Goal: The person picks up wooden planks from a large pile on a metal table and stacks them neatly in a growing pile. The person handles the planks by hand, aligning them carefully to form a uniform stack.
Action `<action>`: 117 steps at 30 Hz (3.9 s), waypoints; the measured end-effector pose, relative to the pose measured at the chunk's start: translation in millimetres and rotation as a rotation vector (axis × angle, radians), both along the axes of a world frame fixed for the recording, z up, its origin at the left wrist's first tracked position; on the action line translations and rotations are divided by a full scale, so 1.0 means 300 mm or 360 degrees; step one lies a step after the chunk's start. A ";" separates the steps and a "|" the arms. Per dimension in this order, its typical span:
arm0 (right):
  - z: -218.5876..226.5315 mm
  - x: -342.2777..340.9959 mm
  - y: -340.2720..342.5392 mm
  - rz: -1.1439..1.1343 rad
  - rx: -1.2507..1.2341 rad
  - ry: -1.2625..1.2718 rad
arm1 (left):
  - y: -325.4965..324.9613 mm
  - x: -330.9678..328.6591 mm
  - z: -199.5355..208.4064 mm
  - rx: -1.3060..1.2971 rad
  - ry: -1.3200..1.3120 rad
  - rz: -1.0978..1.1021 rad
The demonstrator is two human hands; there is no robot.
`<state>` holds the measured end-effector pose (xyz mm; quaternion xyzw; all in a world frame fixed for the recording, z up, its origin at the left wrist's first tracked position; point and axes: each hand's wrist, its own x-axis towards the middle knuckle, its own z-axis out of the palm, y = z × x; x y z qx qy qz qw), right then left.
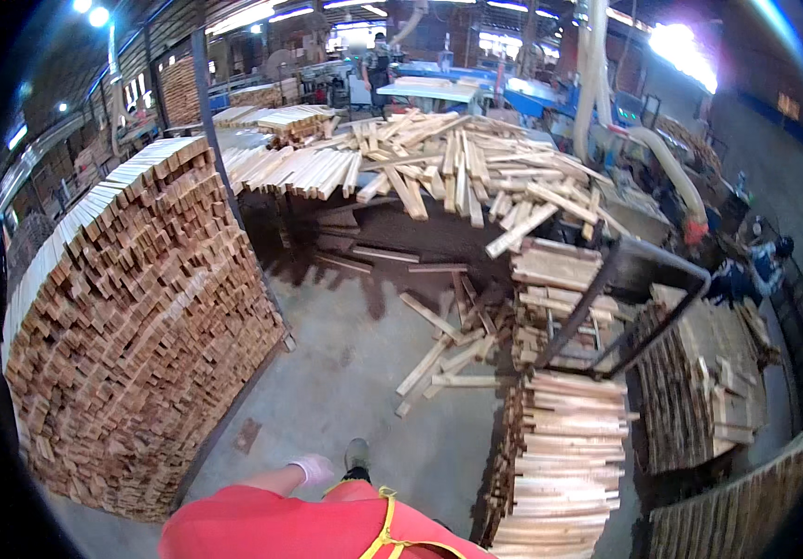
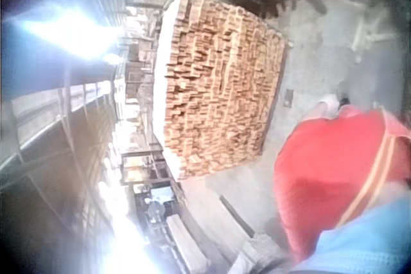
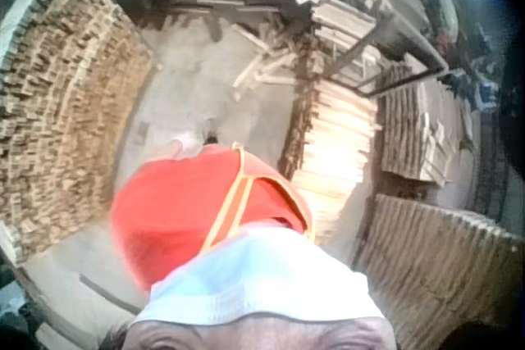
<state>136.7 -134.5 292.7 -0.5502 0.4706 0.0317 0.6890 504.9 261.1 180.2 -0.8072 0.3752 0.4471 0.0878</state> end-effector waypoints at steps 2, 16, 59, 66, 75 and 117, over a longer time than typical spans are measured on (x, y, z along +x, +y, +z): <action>-0.008 0.131 -0.006 0.0019 0.0009 0.0027 | -0.033 0.065 0.088 -0.0201 0.0011 0.0040; -0.101 1.018 -0.175 0.0134 0.0057 -0.0377 | -0.012 1.187 0.464 -0.0627 -0.0433 0.0429; 0.137 5.203 -0.445 0.0450 -0.0100 -0.0279 | -0.338 4.361 0.296 -0.2511 0.0413 0.4022; 0.152 5.310 -0.587 0.0655 -0.0834 -0.0085 | -0.408 4.060 0.428 -0.1869 0.0862 0.3765; 0.233 5.416 -0.783 0.1256 -0.1020 0.0606 | -0.243 4.392 0.461 -0.1605 0.0548 0.2595; 0.860 7.458 -0.353 0.0988 -0.0994 -0.0884 | -0.209 7.380 1.226 -0.1128 -0.0581 0.1452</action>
